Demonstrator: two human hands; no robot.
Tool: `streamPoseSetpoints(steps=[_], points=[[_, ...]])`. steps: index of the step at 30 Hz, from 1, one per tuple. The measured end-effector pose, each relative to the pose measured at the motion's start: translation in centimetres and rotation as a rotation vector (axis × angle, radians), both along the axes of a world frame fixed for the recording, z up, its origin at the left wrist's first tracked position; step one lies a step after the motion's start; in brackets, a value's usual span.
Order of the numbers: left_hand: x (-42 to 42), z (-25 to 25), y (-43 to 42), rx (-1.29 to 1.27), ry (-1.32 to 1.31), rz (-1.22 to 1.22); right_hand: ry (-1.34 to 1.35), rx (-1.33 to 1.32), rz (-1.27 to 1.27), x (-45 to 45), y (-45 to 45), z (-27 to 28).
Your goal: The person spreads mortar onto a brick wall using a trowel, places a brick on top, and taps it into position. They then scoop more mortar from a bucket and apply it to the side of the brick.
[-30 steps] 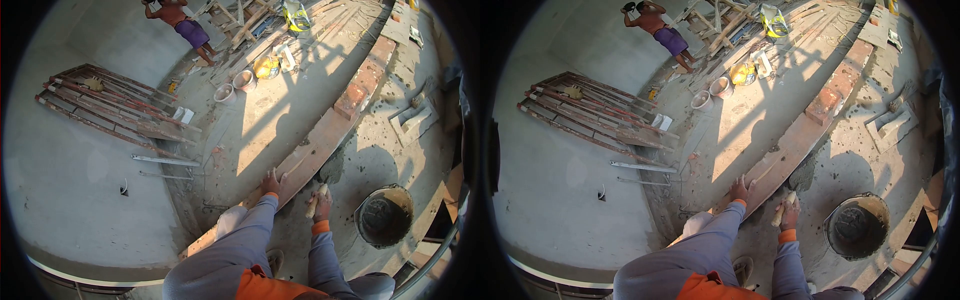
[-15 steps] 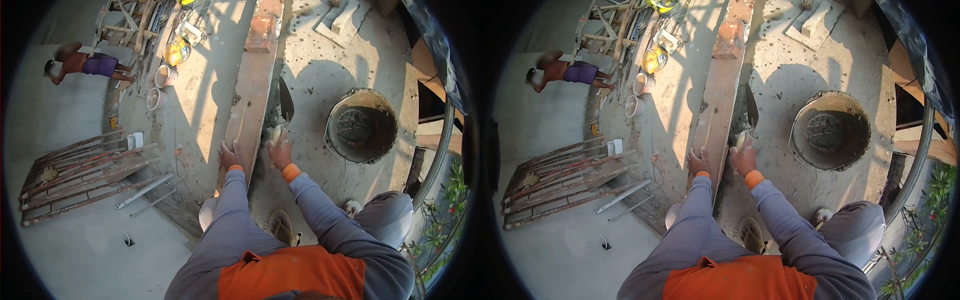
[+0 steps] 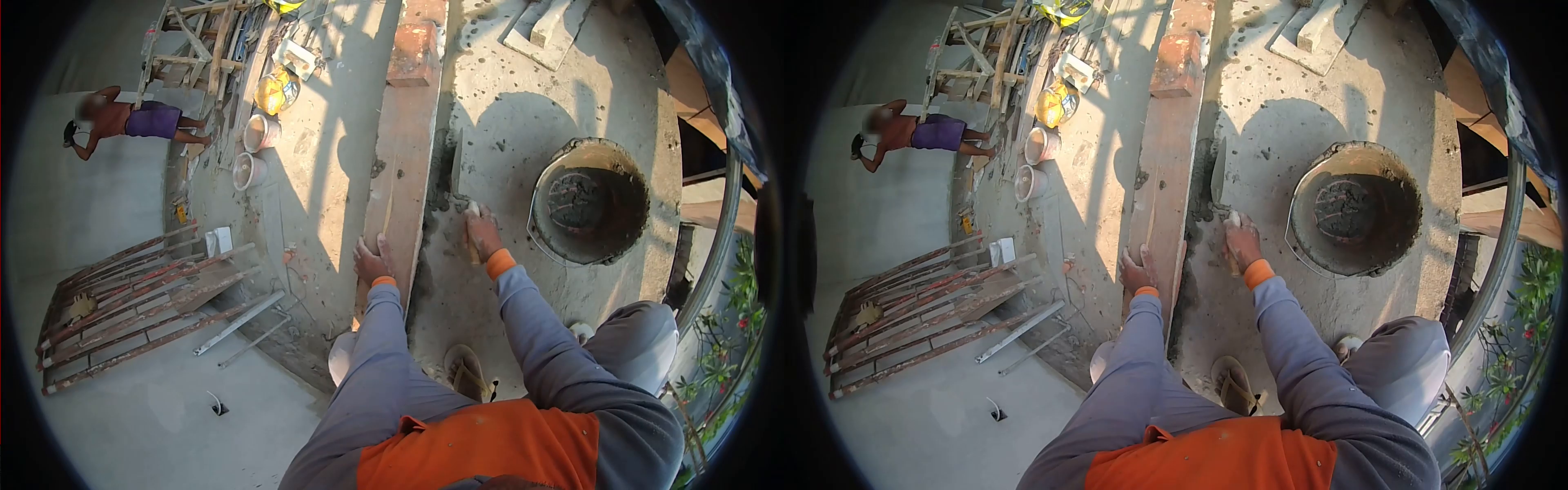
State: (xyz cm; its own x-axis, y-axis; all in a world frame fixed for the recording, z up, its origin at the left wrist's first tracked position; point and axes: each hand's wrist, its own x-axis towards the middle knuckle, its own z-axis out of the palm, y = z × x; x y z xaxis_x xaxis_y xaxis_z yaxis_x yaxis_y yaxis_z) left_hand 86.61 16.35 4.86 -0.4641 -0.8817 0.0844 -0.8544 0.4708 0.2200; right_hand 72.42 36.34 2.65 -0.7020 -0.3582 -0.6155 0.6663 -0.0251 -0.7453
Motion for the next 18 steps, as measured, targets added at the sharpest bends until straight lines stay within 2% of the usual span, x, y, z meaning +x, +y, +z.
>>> streamPoseSetpoints(steps=[4, 6, 9, 13, 18], points=[[0.0, -0.5, -0.3, -0.027, -0.008, 0.0, -0.114, 0.02, 0.085, 0.9, -2.0, -0.1], [0.2, -0.6, -0.4, -0.014, 0.002, -0.024, -0.246, -0.141, 0.113, 0.9, -2.9, -0.5], [0.0, -0.5, -0.1, -0.028, -0.011, -0.016, -0.271, -0.238, 0.118, -0.1, -3.6, -0.6], [-0.2, -0.3, 0.0, -0.05, -0.018, -0.014, -0.214, -0.164, 0.127, -0.4, -3.2, 1.7], [-0.3, -0.3, 0.1, -0.044, -0.034, -0.001, -0.106, -0.137, 0.323, 0.8, -1.8, 3.3]])
